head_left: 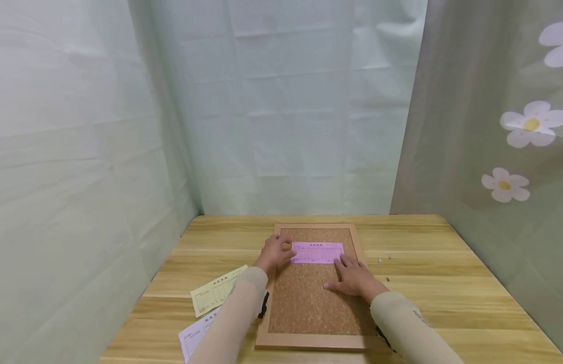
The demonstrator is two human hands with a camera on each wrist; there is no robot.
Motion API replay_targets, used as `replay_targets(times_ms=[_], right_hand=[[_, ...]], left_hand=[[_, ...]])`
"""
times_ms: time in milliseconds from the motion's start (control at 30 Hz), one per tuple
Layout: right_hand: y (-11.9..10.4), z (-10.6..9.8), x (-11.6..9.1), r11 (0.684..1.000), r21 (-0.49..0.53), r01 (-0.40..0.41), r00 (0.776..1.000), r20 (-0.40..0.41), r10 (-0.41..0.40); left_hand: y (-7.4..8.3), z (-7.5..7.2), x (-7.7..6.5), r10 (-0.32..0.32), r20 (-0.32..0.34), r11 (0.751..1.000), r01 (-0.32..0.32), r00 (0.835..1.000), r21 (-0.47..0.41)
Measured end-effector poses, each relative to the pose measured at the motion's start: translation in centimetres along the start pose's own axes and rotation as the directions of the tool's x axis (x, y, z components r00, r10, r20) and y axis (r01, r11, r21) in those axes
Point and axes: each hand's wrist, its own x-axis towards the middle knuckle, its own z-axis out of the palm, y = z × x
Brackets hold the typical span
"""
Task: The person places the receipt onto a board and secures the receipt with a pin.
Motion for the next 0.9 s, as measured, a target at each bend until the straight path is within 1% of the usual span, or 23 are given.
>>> replay_targets(times_ms=[100, 200, 400, 633, 733, 900], right_hand=[[0.0, 0.1, 0.0, 1.000, -0.006, -0.004, 1.000, 0.006, 0.004], [0.0, 0.2, 0.0, 1.000, -0.003, -0.005, 1.000, 0.008, 0.005], [-0.1, 0.1, 0.0, 1.000, 0.005, -0.014, 1.000, -0.001, 0.014], [-0.2, 0.3, 0.1, 1.000, -0.002, -0.001, 1.000, 0.003, 0.001], [-0.3, 0.2, 0.0, 1.000, 0.007, -0.001, 1.000, 0.000, 0.001], [-0.3, -0.1, -0.2, 1.000, 0.001, -0.006, 1.000, 0.001, 0.006]], left_hand=[[-0.2, 0.2, 0.0, -0.013, 0.021, 1.000, 0.013, 1.000, 0.008], [-0.4, 0.4, 0.0, -0.009, 0.022, 0.999, 0.008, 1.000, 0.036], [-0.8, 0.9, 0.2, -0.053, 0.028, 0.998, 0.053, 0.998, 0.015], [-0.9, 1.0, -0.2, -0.059, 0.049, 0.997, 0.056, 0.997, 0.058], [-1.0, 1.0, -0.1, -0.052, 0.065, 0.995, 0.047, 0.997, 0.084], [-1.1, 1.2, 0.2, -0.038, 0.098, 0.995, 0.028, 0.994, 0.101]])
